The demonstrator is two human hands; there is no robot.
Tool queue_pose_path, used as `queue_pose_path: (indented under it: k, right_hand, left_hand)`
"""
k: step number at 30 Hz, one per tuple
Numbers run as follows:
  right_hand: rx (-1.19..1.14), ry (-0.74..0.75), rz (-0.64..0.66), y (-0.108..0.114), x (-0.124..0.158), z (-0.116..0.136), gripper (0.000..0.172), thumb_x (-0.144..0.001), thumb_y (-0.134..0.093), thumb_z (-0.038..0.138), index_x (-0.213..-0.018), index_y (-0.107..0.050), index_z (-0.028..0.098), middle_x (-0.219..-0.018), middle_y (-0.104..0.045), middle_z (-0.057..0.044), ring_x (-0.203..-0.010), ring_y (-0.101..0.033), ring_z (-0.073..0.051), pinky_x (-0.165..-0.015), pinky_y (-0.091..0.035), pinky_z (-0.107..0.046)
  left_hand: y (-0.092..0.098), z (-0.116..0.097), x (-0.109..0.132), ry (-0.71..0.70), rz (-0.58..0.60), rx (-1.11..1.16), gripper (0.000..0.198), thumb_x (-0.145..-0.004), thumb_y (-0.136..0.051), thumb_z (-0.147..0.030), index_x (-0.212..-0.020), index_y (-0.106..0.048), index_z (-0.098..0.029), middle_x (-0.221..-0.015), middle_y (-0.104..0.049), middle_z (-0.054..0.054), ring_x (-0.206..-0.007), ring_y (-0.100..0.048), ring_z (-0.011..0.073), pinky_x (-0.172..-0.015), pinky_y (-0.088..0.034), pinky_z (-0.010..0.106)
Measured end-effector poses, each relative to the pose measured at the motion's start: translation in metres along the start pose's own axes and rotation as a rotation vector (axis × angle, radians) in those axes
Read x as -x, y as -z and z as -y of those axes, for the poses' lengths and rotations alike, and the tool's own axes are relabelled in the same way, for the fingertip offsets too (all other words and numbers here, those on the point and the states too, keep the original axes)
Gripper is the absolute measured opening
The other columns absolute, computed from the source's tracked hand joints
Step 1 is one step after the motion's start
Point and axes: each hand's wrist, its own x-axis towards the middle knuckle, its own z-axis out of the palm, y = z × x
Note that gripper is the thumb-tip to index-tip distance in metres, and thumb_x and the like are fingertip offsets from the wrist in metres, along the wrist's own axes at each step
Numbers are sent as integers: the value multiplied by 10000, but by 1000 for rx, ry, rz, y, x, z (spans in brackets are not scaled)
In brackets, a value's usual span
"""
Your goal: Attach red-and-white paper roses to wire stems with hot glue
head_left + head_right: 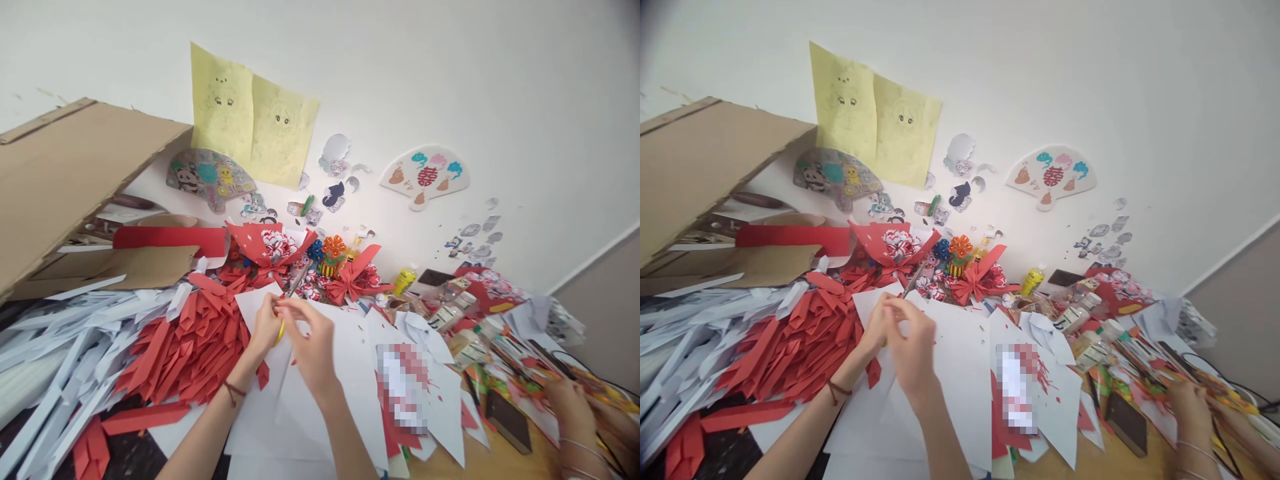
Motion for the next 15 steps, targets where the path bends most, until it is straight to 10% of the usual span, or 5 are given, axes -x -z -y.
queue_pose_path:
  k: [3,10,15]
  right_hand:
    - [191,-141,-234,49,27,-25,226,-937,-541,360,-1000,-695,206,-1003,-727,-60,-922,-690,-213,-854,-538,-349]
    - [560,-338,217,83,95,-90,560,-860,-620,302,-1410,-527,245,-1502,-470,-73,-1420,-386,-275,-1183,-318,-481]
    - [701,-270,181,86,118,-91,567,-887,-608,358,-1436,-493,278,-1563,-391,-38,-1473,-298,-278,-1233,-199,-515]
  left_hand:
    - [1,9,-4,36,-59,-23,373,-789,-713,-481,-876,-474,-209,-794,-616,-9,-750,-614,180,-703,-491,301]
    - [-8,8,-1,-38,21,-155,355,-798,-645,-508,-885,-455,-221,-869,-612,14,-837,-594,193,-798,-460,328]
    - [-12,5,4,-73,12,-314,407,-804,-612,-519,-1005,-429,-216,-1011,-568,64,-927,-560,226,-862,-459,388]
